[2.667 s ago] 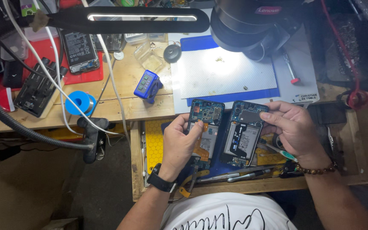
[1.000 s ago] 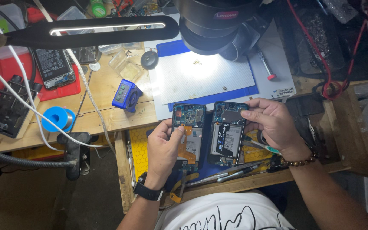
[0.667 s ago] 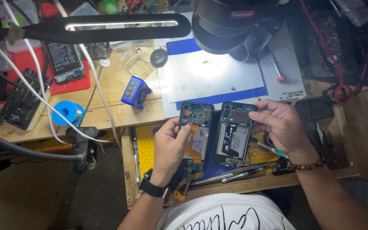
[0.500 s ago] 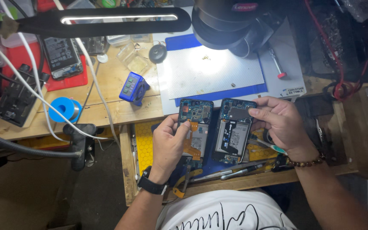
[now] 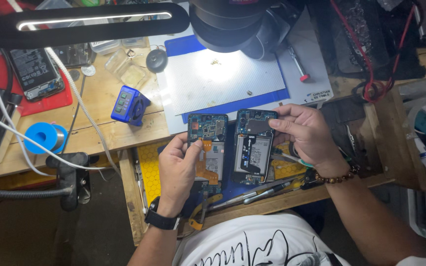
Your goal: The person disassembles a mobile phone by removing internal components from the chassis, handles a second phone frame for comparison, and uses a small tool to detach connectors from a circuit board.
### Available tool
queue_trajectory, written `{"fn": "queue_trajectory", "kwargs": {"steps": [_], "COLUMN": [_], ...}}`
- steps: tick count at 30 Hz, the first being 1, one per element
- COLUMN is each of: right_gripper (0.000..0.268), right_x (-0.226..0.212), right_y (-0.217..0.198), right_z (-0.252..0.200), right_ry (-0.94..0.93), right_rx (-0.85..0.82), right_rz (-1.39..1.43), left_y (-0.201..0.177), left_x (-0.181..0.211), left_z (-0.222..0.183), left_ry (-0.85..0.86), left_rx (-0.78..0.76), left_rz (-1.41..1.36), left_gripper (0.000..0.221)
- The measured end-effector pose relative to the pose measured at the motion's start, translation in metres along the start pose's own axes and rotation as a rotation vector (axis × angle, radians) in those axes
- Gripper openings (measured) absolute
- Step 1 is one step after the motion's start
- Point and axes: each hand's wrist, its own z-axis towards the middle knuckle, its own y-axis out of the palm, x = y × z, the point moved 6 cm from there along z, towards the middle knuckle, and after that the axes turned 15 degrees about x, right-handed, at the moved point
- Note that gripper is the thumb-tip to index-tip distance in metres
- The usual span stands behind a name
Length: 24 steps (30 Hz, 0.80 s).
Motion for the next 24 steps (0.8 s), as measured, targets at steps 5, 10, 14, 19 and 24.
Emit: {"fn": "queue_trajectory", "kwargs": {"steps": [5, 10, 14, 19, 24], "right_gripper": [0.019, 0.019, 0.019, 0.02, 0.02], "right_x": [0.0004, -0.0007, -0.0008, 0.0008, 0.0011], "right_y": [-0.0006, -0.0001, 0.0023, 0.0022, 0.0022], "right_z": [-0.0006, -0.001, -0.0016, -0.0028, -0.0034], "right_ry": [-0.001, -0.019, -0.038, -0.034, -0.028], "right_rx": [0.004, 0.016, 0.002, 0.003, 0.006], "right_rz": [0.002, -0.012, -0.018, -0.003, -0.003], "left_y": [0.0009, 0.0009, 0.0008, -0.0015, -0.0038], "left_x": [0.0004, 0.0001, 0.0009, 0.0035, 0.0034], "left_z": [-0.0006, 0.0001, 0.0, -0.001, -0.0011], "left_ry": [0.008, 0.017, 0.016, -0.026, -0.074], "left_rx": [-0.023, -0.037, -0.045, -0.051, -0.035], "left_rz": [-0.03, -0.061, -0.128, -0.19, -0.164], "left_gripper": [0.022, 0.021, 0.022, 0.033, 0.043]}}
